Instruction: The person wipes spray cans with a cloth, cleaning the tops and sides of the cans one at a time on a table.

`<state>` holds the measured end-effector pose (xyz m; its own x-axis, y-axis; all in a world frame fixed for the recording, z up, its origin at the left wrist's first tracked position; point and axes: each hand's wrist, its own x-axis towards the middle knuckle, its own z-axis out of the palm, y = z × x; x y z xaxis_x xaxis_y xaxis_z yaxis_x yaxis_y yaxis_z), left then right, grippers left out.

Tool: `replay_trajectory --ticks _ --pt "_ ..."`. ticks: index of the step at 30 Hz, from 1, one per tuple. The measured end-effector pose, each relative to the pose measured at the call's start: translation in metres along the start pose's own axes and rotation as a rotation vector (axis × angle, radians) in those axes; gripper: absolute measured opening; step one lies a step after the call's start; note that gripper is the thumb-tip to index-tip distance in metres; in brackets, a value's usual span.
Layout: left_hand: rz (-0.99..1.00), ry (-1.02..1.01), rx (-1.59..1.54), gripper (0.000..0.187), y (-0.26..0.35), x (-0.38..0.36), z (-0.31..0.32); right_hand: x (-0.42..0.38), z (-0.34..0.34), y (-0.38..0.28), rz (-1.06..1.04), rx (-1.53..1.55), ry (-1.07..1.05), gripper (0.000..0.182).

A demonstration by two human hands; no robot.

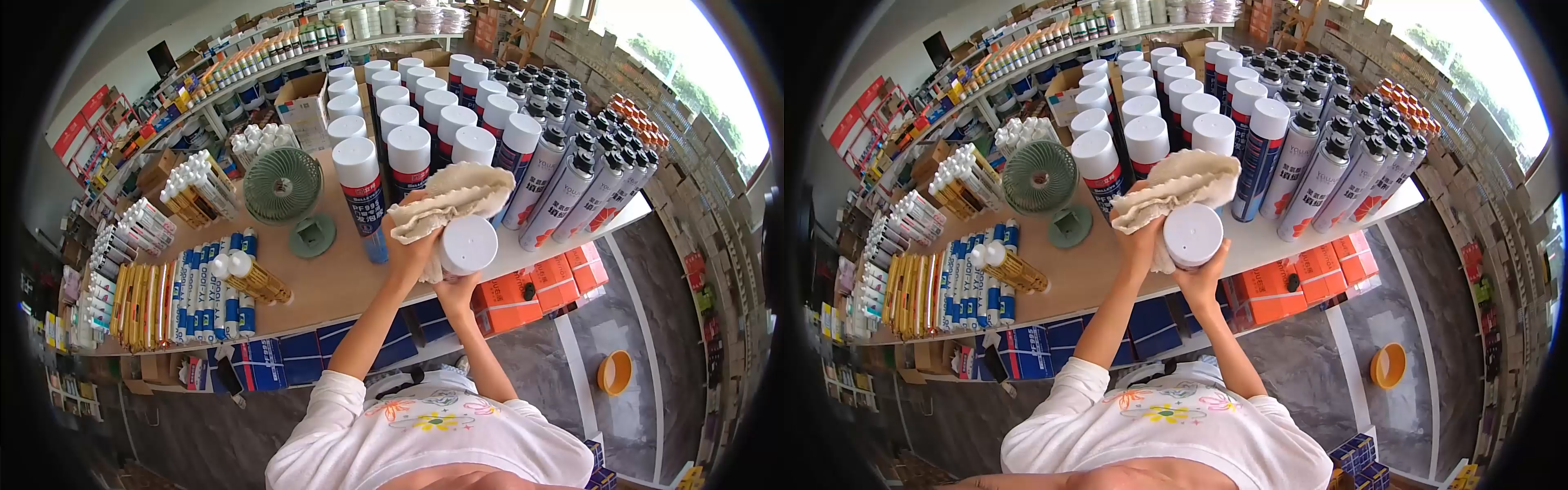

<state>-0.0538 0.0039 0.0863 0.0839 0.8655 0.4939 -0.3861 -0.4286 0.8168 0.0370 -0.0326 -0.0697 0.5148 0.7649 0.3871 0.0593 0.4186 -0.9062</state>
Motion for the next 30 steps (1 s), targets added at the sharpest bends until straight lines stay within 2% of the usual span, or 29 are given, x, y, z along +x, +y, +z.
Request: replay_trajectory --ticks 2,3,4,7,12,14,16,18,22,24,30 --pt "0.201 0.069 0.076 0.034 0.006 -0.002 0.000 0.005 0.004 -0.030 -0.140 -0.247 0.043 0.082" --pt "0.198 0.084 0.077 0.032 0.008 -0.003 0.001 0.009 0.009 -0.044 -0.176 -0.266 0.062 0.084" --pt "0.198 0.087 0.074 0.032 0.008 -0.004 0.000 0.013 0.011 -0.047 -0.178 -0.268 0.060 0.084" --pt "0.416 0.063 0.276 0.027 -0.002 -0.007 -0.005 0.018 0.016 -0.051 -0.126 -0.139 0.117 0.084" --pt "0.509 0.075 0.425 0.031 -0.025 -0.022 -0.020 0.027 0.013 -0.047 -0.129 -0.172 0.115 0.076" --pt "0.875 0.062 0.574 0.036 -0.021 -0.017 -0.022 0.029 0.013 -0.050 -0.105 -0.275 0.070 0.070" --pt "0.973 0.038 0.670 0.036 0.002 -0.010 -0.018 0.029 0.015 -0.055 -0.024 -0.222 0.017 0.056" --pt "1.094 -0.062 0.850 0.031 0.029 0.001 -0.010 0.019 0.008 -0.024 -0.096 -0.274 -0.121 0.051" --pt "1.104 -0.149 0.981 0.028 0.020 0.010 -0.008 0.013 0.001 0.008 -0.108 -0.236 -0.200 0.049" --pt "1.146 -0.162 1.000 0.032 0.003 0.001 -0.021 0.012 0.000 0.008 -0.100 -0.215 -0.198 0.048" --pt "1.051 -0.063 0.942 0.036 -0.046 -0.020 -0.051 0.032 0.010 -0.011 -0.107 -0.168 -0.032 0.045"
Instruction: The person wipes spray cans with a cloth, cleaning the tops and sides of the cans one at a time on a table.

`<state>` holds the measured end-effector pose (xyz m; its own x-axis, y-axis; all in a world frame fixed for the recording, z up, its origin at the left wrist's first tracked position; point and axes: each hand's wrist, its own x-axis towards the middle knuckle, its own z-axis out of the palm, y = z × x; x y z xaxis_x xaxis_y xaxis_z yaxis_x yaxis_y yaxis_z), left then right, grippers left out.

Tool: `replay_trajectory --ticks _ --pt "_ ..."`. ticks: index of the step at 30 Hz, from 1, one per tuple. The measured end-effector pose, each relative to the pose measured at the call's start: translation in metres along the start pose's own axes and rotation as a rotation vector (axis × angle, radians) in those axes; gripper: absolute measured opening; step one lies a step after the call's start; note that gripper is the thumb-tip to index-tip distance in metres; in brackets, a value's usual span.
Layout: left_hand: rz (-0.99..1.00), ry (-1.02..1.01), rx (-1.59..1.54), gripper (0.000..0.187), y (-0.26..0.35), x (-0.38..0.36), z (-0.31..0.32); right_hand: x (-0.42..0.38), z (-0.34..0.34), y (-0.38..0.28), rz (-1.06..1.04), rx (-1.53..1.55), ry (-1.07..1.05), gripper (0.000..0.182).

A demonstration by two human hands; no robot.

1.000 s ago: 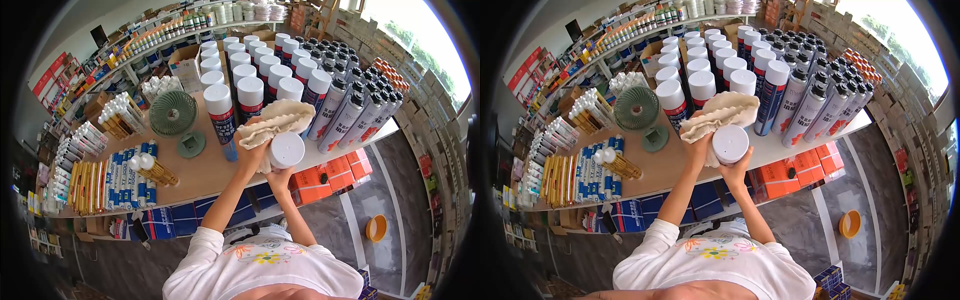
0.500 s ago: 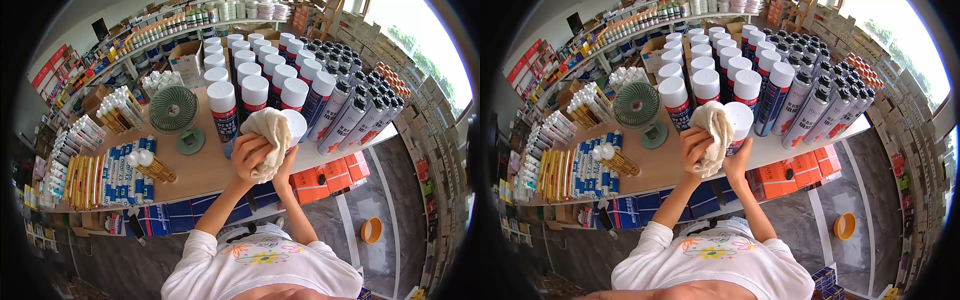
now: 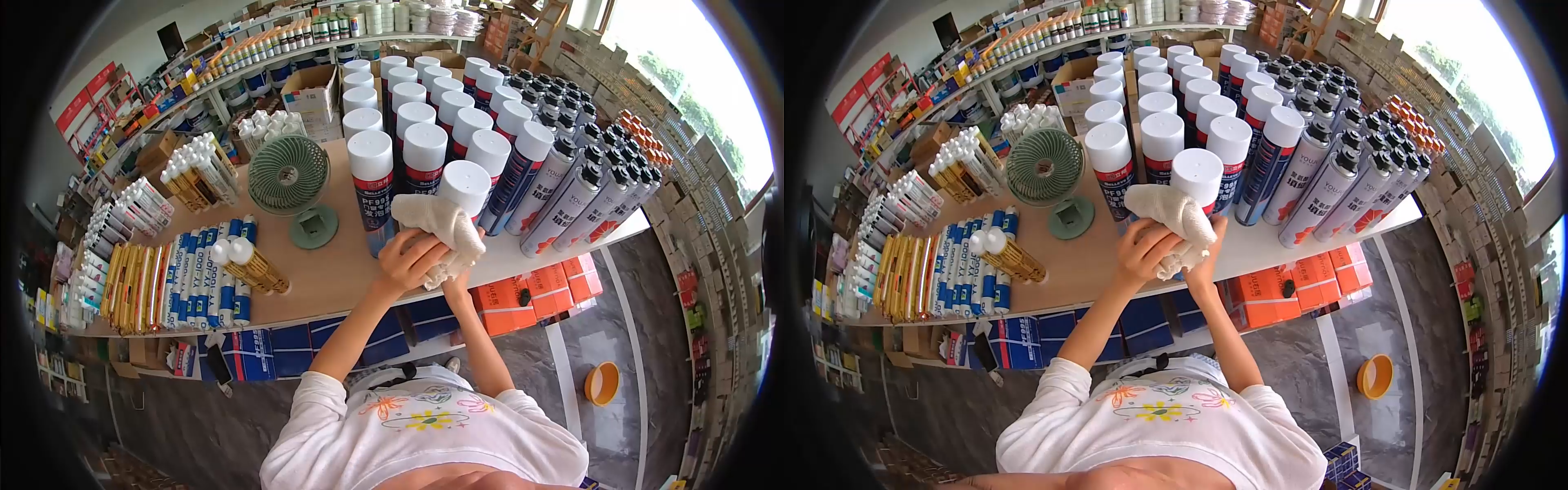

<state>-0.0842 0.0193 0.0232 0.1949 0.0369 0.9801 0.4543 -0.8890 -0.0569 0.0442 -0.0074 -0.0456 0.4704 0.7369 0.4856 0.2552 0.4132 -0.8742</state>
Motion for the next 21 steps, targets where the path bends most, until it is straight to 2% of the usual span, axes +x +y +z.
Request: replay_trajectory --ticks 1,2,5,10,13,17,19,21 --pt "-0.009 -0.018 -0.022 0.036 -0.004 -0.007 0.000 0.008 0.003 -0.007 -0.001 -0.016 0.040 0.045" --pt "-0.018 -0.036 -0.044 0.037 -0.007 -0.010 -0.002 0.013 0.006 -0.019 0.010 -0.040 0.073 0.053" --pt "-0.208 -0.137 -0.165 0.040 -0.009 -0.014 -0.012 0.016 0.008 -0.027 0.043 0.002 0.179 0.072" --pt "-0.380 -0.122 -0.162 0.042 -0.006 -0.049 -0.027 0.000 0.008 -0.031 -0.042 -0.195 0.094 0.074" --pt "-0.476 -0.119 -0.121 0.043 -0.005 -0.066 -0.040 -0.001 0.018 -0.032 -0.018 -0.247 0.072 0.076" --pt "-0.542 -0.177 -0.078 0.041 -0.003 -0.090 -0.054 0.007 0.012 -0.027 0.027 -0.134 0.084 0.074" --pt "-0.563 -0.199 -0.081 0.040 -0.003 -0.102 -0.058 0.009 0.007 -0.025 0.008 -0.142 0.001 0.075" --pt "-0.693 -0.124 -0.146 0.036 -0.002 -0.109 -0.062 0.010 0.002 -0.031 0.027 -0.080 -0.060 0.076"
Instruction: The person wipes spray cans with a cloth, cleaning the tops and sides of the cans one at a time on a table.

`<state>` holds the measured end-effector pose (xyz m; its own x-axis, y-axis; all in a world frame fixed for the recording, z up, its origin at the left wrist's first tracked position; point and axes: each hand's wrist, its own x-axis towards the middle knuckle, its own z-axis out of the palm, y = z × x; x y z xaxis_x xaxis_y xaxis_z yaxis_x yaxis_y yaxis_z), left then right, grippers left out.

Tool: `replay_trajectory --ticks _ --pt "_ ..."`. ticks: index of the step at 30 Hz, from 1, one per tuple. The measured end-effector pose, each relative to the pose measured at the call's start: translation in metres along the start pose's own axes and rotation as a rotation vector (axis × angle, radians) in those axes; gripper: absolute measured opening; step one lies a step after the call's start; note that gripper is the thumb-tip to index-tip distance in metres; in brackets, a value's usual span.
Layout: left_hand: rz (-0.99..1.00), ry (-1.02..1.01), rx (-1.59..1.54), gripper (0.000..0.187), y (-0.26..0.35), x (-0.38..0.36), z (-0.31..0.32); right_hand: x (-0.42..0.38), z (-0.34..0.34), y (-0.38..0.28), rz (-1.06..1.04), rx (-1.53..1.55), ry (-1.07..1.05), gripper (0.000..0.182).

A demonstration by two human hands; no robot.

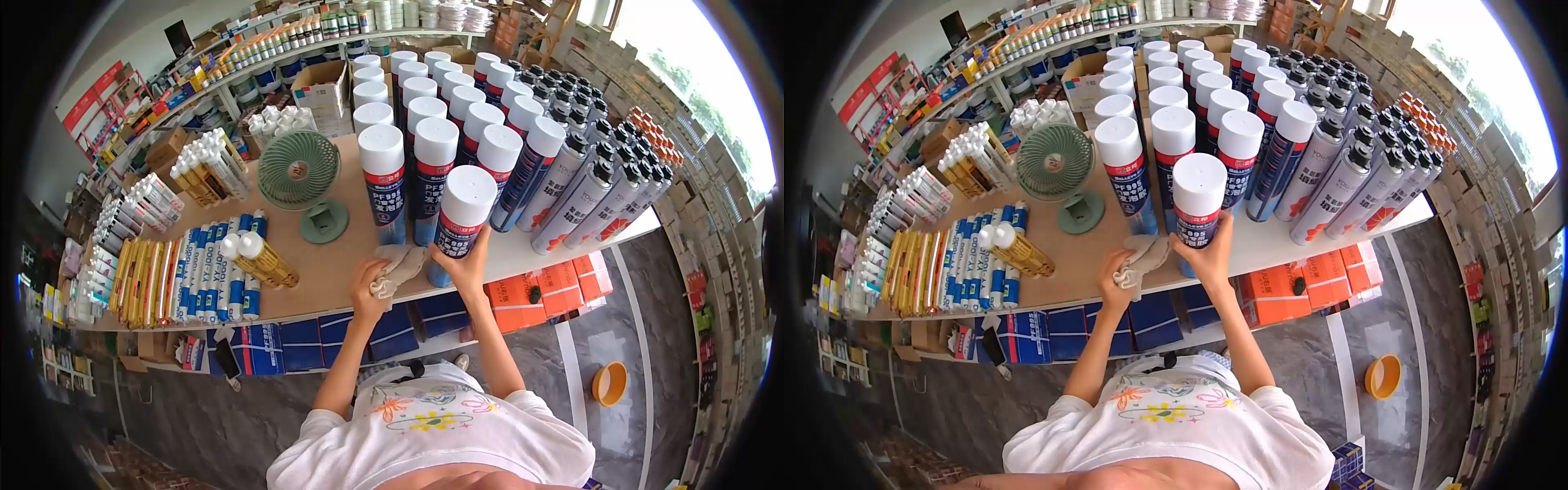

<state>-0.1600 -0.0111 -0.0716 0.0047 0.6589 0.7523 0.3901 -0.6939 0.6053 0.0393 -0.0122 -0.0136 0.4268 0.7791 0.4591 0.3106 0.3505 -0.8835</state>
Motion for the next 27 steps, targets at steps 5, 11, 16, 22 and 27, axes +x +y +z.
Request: replay_trajectory --ticks 5,11,16,22,27 --pt "-0.198 0.110 -0.105 0.030 -0.005 -0.007 -0.010 0.004 -0.018 -0.001 -0.030 0.037 -0.190 0.090" --pt "-0.909 0.275 -0.728 0.039 0.043 0.030 -0.036 0.001 -0.050 -0.044 -0.388 0.132 0.209 0.047" --pt "-1.196 0.011 -1.235 0.050 0.086 0.051 -0.058 -0.033 -0.048 -0.062 -0.167 0.288 -0.101 0.043" --pt "-1.049 -0.257 -1.279 0.064 0.085 0.034 -0.063 -0.048 -0.031 -0.063 0.376 0.540 -0.402 0.032" --pt "-1.162 -0.227 -1.114 0.060 0.065 0.018 -0.054 -0.050 -0.027 -0.067 0.348 0.552 -0.375 0.030"
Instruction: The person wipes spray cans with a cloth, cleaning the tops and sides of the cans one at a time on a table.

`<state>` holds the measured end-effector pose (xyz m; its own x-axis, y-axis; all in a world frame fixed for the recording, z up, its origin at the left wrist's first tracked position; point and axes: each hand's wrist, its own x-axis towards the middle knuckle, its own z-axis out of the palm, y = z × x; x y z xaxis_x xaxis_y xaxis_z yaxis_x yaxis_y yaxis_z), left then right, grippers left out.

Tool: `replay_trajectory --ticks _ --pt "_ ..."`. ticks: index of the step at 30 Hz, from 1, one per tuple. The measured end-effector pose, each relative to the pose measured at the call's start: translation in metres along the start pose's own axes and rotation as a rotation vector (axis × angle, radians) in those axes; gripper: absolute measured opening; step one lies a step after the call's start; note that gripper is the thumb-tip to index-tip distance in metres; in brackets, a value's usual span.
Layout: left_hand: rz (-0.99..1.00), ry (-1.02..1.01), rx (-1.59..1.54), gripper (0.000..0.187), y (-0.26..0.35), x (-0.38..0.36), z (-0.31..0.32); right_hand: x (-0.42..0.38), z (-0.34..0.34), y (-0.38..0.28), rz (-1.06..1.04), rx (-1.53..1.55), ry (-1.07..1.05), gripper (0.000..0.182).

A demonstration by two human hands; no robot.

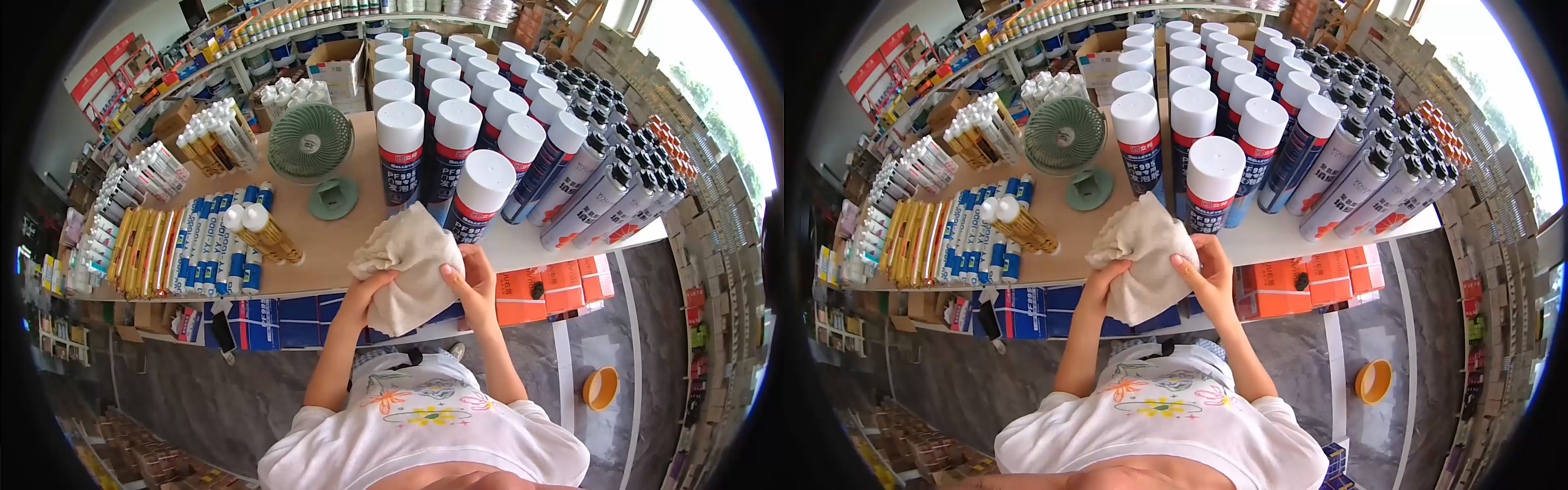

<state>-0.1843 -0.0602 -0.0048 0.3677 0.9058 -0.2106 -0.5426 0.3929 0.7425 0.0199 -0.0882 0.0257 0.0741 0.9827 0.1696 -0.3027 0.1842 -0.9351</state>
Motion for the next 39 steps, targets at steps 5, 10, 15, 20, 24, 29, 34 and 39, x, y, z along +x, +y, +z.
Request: replay_trajectory --ticks 5,10,15,20,24,29,34,39 --pt "-0.086 0.059 -0.084 0.069 -0.041 -0.006 -0.038 -0.004 0.003 0.012 0.121 -0.051 0.096 0.027" --pt "0.071 -0.237 -0.243 0.081 -0.051 -0.012 -0.080 -0.017 0.011 0.037 0.538 0.264 -0.030 0.033" --pt "0.346 -0.311 -0.319 0.101 -0.029 -0.014 -0.005 -0.029 0.029 0.047 0.725 0.417 -0.135 0.036" --pt "0.139 -0.191 -0.368 0.086 -0.049 -0.018 -0.056 -0.014 0.001 -0.004 0.178 -0.446 -0.323 0.023" --pt "0.206 -0.103 -0.255 0.066 -0.017 -0.007 -0.041 0.016 -0.025 -0.075 -0.722 -0.828 0.165 0.013" --pt "0.495 -0.026 0.299 0.051 0.011 0.017 0.001 0.082 -0.023 -0.173 -0.941 -0.907 -0.277 0.012" --pt "1.458 -0.133 1.039 0.027 0.036 0.035 0.079 0.124 -0.002 -0.182 -0.399 -1.084 -0.587 0.033" --pt "1.590 -0.190 1.275 0.028 0.029 0.058 0.089 0.130 -0.005 -0.134 -0.783 -1.229 -0.520 0.014"
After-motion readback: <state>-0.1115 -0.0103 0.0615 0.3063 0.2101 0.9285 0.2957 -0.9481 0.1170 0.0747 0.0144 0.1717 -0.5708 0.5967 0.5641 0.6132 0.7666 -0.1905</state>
